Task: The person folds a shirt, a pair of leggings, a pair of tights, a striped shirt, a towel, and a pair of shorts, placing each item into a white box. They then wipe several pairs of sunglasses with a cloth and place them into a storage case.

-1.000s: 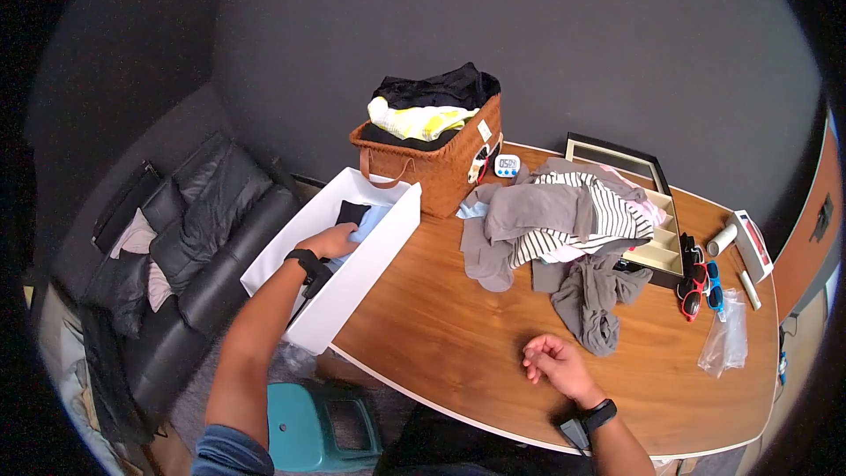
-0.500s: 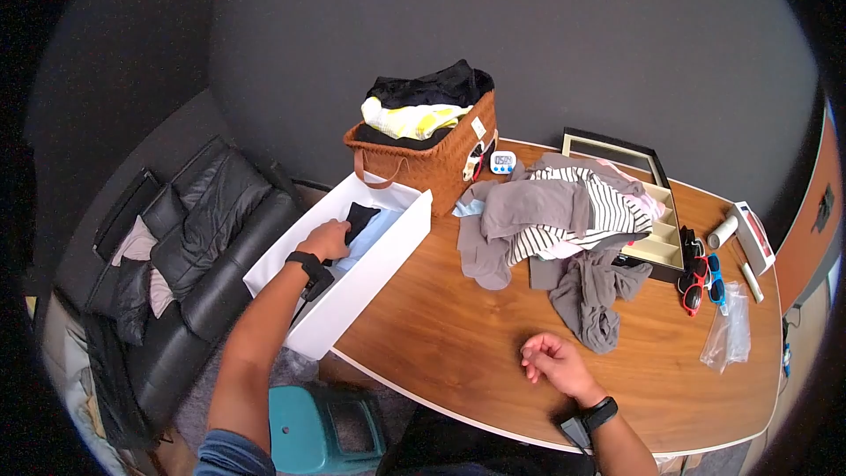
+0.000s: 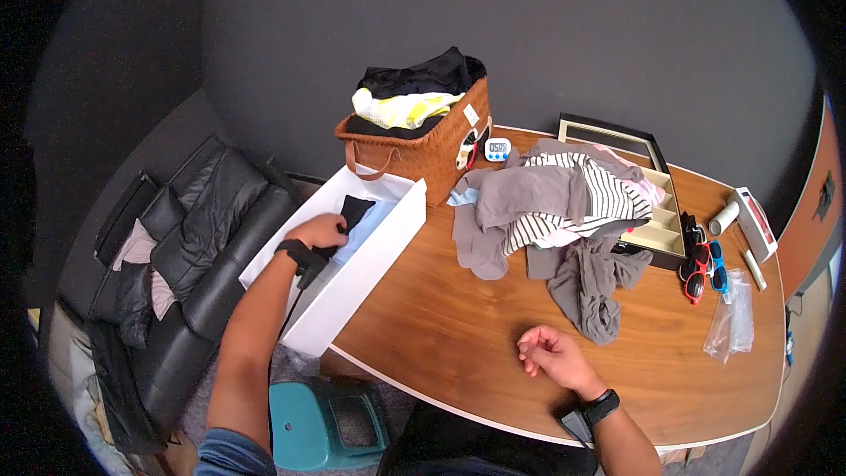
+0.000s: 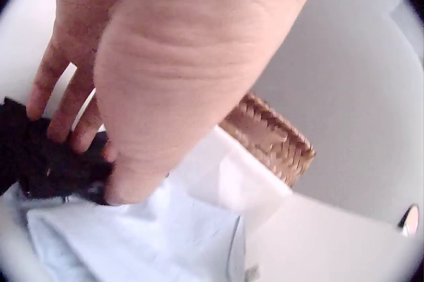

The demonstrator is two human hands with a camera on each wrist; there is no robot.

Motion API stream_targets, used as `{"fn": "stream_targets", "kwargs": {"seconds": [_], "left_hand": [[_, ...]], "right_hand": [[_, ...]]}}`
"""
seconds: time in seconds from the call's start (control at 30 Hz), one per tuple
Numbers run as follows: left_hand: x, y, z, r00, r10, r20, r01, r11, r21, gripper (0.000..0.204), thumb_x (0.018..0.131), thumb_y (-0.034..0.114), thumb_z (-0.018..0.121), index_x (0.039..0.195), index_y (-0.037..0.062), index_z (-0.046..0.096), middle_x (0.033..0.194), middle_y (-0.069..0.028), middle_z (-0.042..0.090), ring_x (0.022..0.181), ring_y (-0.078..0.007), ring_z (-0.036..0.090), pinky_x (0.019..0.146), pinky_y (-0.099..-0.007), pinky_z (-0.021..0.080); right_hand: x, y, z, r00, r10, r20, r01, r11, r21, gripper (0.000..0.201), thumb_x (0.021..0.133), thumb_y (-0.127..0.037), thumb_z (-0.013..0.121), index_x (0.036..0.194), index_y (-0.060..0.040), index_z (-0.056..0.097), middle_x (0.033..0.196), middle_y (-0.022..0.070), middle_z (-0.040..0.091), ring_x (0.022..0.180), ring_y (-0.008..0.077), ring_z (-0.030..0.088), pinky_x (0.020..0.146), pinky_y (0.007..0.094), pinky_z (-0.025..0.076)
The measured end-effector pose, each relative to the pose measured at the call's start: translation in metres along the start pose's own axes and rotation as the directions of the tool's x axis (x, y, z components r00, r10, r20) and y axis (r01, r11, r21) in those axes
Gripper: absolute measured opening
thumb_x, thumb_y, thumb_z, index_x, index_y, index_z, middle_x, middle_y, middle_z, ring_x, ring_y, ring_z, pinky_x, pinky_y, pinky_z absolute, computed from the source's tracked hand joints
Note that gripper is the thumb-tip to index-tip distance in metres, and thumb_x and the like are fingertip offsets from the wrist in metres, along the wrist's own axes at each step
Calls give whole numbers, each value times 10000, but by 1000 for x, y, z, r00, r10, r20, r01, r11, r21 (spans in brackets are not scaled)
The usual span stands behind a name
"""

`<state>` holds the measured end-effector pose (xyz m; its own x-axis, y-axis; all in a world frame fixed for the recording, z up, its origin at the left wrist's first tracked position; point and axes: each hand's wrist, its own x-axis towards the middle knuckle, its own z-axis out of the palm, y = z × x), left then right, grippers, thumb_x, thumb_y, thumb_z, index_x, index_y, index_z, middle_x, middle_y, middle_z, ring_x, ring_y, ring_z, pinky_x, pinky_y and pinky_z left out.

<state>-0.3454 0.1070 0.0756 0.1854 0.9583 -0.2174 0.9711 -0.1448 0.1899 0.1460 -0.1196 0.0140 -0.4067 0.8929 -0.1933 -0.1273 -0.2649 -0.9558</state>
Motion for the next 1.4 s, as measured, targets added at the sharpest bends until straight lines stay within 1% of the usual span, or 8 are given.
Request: {"fn": "stream_targets", "kwargs": {"seconds": [0.1, 0.37, 0.67, 0.8, 1.0, 1.07, 1.3, 1.4], "left_hand": [[4, 11, -25, 993, -117, -5, 114, 974, -196, 395, 851, 290, 526, 1052, -18, 670, 1070, -230, 665, 991, -357, 634, 872, -412, 483], [30, 22, -15, 945, -66, -322, 67, 998, -8, 305, 909, 127, 498, 1183, 41, 599, 1171, -210, 634, 1095, -369, 598, 948, -431, 472], [81, 21, 10, 976, -175, -128, 186, 980, 75, 363, 940, 125, 383, 1222, 61, 602, 1268, -198, 593, 1169, -346, 576, 986, -437, 456], [84, 21, 12, 965, -76, -252, 111, 986, 126, 252, 913, 102, 429, 1039, -1, 623, 1094, -248, 645, 1054, -388, 612, 911, -469, 470], [91, 19, 14, 949, 59, -309, -44, 997, 56, 323, 962, 174, 400, 1204, 18, 545, 1128, -263, 628, 1078, -412, 595, 940, -494, 462], [88, 23, 18, 966, 58, -252, -94, 987, -133, 524, 899, 129, 566, 1391, 53, 401, 1204, -306, 583, 1111, -421, 582, 978, -484, 447], [22, 58, -35, 969, 203, -139, -196, 979, 62, 198, 841, 173, 573, 935, 21, 659, 923, -199, 675, 901, -364, 644, 791, -428, 502], [-27, 87, -60, 961, 221, -168, -203, 972, 117, 192, 841, 173, 568, 916, 24, 663, 900, -196, 675, 865, -372, 646, 772, -439, 503]], "right_hand": [[0, 0, 1, 1000, -5, 13, 5, 1000, -2, 88, 943, -15, 549, 1022, -31, 585, 865, 30, 623, 683, 84, 599, 605, 233, 503], [-1, -3, 4, 1000, 23, -16, -23, 999, -22, 71, 955, -50, 567, 1021, -36, 588, 855, 14, 619, 682, 69, 591, 604, 223, 497], [0, -2, 3, 998, 56, -14, -56, 998, 5, 79, 963, -83, 581, 1019, -28, 590, 845, 25, 630, 678, 83, 597, 625, 231, 501], [0, 1, 1, 997, 74, -5, -74, 996, 53, 80, 966, -81, 578, 1021, -25, 591, 839, 23, 627, 676, 81, 596, 622, 230, 500], [1, -1, 1, 995, 95, -13, -96, 994, -58, 83, 970, -108, 574, 1036, -58, 585, 864, -14, 604, 699, 49, 567, 628, 208, 486], [-1, 3, 0, 998, 40, 43, -39, 999, -24, 94, 971, -107, 572, 1052, -60, 576, 880, -20, 601, 707, 42, 559, 624, 204, 479], [-5, -8, -5, 998, -41, 49, 38, 997, 65, 167, 954, -57, 586, 1117, -55, 554, 931, -1, 602, 775, 64, 570, 680, 216, 489], [-9, -30, -22, 835, -454, -311, 354, 876, -329, 271, 899, -55, 658, 1144, -46, 543, 966, 21, 589, 849, 85, 562, 748, 222, 480]]}}
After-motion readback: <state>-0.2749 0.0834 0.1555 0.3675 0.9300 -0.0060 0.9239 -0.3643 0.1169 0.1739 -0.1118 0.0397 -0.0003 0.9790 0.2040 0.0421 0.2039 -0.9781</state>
